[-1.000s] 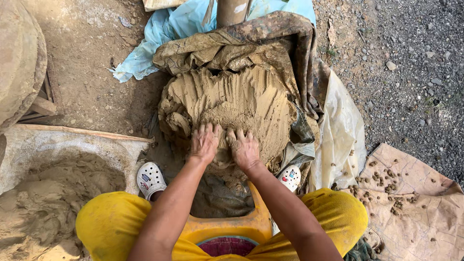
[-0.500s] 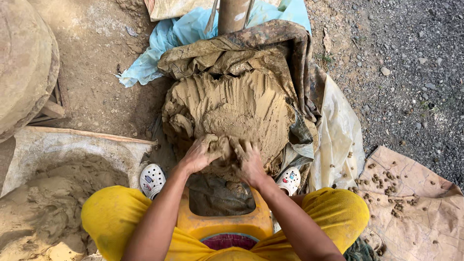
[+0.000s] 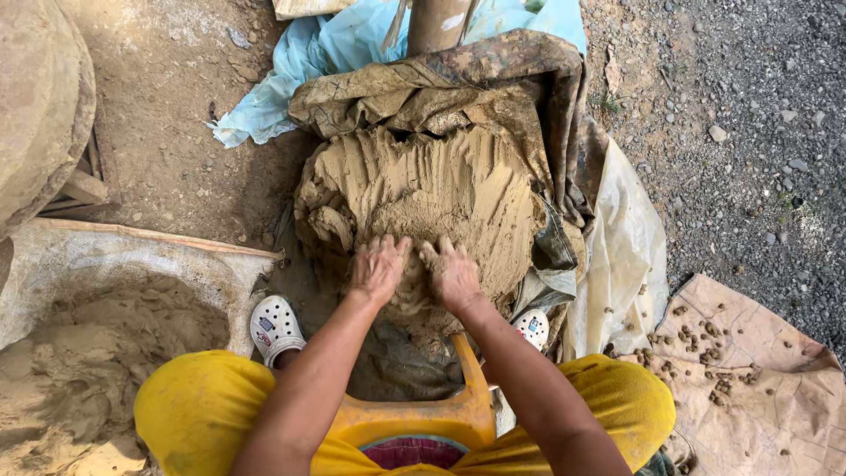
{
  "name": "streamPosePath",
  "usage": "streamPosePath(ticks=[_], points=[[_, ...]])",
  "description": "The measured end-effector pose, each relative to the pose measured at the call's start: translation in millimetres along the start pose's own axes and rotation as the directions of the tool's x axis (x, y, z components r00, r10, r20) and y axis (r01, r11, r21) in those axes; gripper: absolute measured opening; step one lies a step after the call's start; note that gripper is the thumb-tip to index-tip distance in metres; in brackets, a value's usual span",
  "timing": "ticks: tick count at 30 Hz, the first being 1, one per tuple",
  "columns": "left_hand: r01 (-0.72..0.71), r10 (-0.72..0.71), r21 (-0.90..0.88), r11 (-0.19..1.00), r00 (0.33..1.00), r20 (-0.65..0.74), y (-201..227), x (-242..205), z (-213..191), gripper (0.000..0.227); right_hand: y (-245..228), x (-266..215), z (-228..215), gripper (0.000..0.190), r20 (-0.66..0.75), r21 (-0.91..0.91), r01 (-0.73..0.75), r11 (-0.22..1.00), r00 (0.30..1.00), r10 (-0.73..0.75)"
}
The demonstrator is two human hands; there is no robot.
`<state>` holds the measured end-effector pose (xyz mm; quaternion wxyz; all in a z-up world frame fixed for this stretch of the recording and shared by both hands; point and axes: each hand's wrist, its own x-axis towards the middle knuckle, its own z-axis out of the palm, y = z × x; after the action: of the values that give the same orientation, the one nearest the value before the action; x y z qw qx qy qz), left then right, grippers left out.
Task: The person kneads a large mound of clay by hand, repeatedly pushing into it and turning it over on a covered surface.
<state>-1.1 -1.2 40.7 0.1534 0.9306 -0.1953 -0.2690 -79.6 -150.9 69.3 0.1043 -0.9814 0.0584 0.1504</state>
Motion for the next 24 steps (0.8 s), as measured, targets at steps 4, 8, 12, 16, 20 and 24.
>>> streamPosePath(ticks=[4,8,12,16,20,24], points=[[0.051,-0.053,-0.199,0.979,0.999,-0.004,-5.1,16.9,-4.4,0.057,27.5,33.5,24.6,0.065,-0.052,0.416,-0.183,0.891,0.973,0.225],[-0.052,0.085,0.164,0.985,0.976,-0.201,3.2,-11.0,19.4,0.073,3.3,-11.8,22.9,0.057,-0.426,0.052,0.047,0.998,0.904,-0.020],[-0.023,0.015,-0.024,0.999,0.953,-0.302,6.6,-101.9,61.8,0.082,-33.2,-115.8,2.6,0.046,-0.462,0.245,0.173,0.954,0.886,-0.042],[-0.225,0.017,-0.375,0.899,0.875,-0.484,7.7,-145.4,56.3,0.055,-53.1,-141.0,-31.1,0.028,-0.143,0.989,0.133,0.068,0.976,0.162],[-0.550,0.212,-0.060,0.833,0.417,-0.884,25.9,-147.7,-63.6,0.061,-87.0,-150.2,-149.0,0.024,-0.295,0.929,0.287,-0.235,0.955,-0.003],[-0.391,0.432,0.442,0.807,-0.119,-0.894,51.3,-163.2,-264.2,0.037,-179.2,-154.5,-301.2,0.019,-0.815,0.535,0.843,0.060,0.534,-0.224]])
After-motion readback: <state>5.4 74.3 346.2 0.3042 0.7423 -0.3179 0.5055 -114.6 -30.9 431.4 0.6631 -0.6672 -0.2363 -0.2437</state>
